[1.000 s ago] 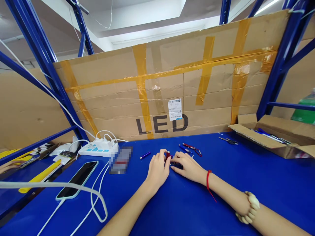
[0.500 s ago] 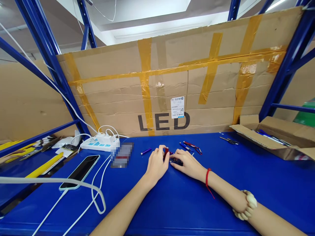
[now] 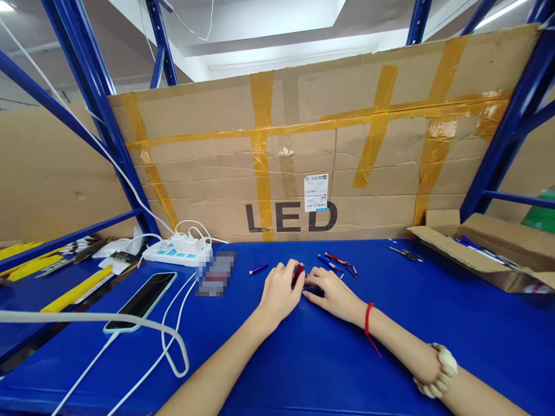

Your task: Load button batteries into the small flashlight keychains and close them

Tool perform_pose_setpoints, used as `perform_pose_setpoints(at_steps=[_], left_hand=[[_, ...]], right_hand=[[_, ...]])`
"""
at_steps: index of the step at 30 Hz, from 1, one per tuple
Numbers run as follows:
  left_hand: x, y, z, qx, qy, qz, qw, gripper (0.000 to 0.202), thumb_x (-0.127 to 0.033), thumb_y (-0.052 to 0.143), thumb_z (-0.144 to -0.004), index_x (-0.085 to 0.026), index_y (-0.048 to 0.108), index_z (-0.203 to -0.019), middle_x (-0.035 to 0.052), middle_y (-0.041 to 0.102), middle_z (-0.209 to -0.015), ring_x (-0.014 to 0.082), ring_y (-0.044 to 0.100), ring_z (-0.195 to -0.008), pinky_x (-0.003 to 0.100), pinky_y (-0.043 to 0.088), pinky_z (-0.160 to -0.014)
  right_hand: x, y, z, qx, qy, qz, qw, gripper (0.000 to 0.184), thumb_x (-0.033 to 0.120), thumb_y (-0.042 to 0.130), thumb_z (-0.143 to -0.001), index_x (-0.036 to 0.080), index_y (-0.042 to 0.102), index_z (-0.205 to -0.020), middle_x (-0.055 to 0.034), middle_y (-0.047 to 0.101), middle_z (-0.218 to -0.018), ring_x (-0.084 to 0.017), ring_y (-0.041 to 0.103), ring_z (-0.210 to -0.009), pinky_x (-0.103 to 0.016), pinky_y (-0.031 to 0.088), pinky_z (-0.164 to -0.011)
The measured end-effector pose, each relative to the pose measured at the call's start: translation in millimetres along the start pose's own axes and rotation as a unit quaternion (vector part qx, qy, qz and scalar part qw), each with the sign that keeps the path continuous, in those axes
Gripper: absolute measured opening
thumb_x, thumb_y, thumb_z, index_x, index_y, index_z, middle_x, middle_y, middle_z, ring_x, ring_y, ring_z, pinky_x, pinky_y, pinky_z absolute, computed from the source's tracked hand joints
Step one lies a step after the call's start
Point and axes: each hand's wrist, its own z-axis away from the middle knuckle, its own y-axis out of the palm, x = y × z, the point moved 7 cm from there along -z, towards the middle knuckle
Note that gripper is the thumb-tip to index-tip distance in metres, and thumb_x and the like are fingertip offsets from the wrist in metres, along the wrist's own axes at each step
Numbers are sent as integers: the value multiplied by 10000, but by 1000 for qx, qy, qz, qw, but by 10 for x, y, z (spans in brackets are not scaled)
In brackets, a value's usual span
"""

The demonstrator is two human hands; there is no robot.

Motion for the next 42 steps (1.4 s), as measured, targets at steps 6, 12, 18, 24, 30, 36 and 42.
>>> perform_pose_setpoints(at_steps=[6, 12, 18, 24, 30, 36, 42], left_hand=[[-11, 1, -1, -2, 9, -16, 1000, 163, -317, 379, -873, -216, 493, -931, 6, 563, -728, 166, 536, -737, 273, 420, -673], [-24, -18, -2, 1, 8, -19, 1000, 154, -315, 385, -872, -209, 488, -913, 2, 564, -707, 166, 535, -727, 272, 417, -670], [-35, -48, 8, -8, 11, -14, 1000, 160, -319, 390, -866, -204, 492, -910, 9, 559, -727, 159, 538, -723, 267, 421, -667], [-78, -62, 11, -9, 25, -23, 999, 166, -314, 392, -862, -192, 505, -877, 11, 545, -698, 156, 537, -704, 266, 427, -663], [-31, -60, 15, -24, 26, -6, 999, 172, -320, 391, -862, -199, 502, -914, 5, 545, -688, 152, 540, -693, 261, 424, -651], [11, -97, -1, -28, 13, 1, 1000, 137, -301, 399, -861, -203, 492, -886, -13, 532, -631, 150, 536, -681, 248, 414, -630], [-10, -9, 9, -8, 16, -27, 999, 164, -323, 396, -856, -203, 503, -825, 3, 528, -665, 146, 533, -647, 239, 410, -600]], right_hand=[[-26, 22, -12, 0, -4, -8, 1000, 195, 297, 492, -846, 190, 639, -914, -55, 542, -808, -184, 500, -776, -322, 404, -705], [-19, 31, -20, 5, -18, -25, 1000, 193, 311, 503, -845, 194, 653, -875, -53, 546, -807, -181, 505, -779, -318, 404, -703], [-12, 18, -26, 6, -11, -50, 999, 184, 338, 536, -825, 188, 642, -834, -45, 563, -799, -174, 516, -778, -305, 398, -699], [10, 18, -25, -4, -17, -54, 998, 181, 340, 547, -815, 176, 609, -771, -34, 556, -765, -166, 514, -752, -289, 380, -661], [2, 23, -24, -10, -1, -65, 998, 200, 364, 561, -799, 179, 595, -733, -24, 545, -749, -159, 515, -740, -281, 380, -655], [31, 8, -19, 3, 14, -75, 997, 164, 352, 608, -766, 188, 624, -758, -24, 553, -772, -160, 518, -763, -282, 381, -683], [37, -42, -7, 0, 23, -7, 1000, 161, 364, 609, -767, 213, 665, -782, -21, 571, -784, -165, 524, -774, -286, 352, -673]])
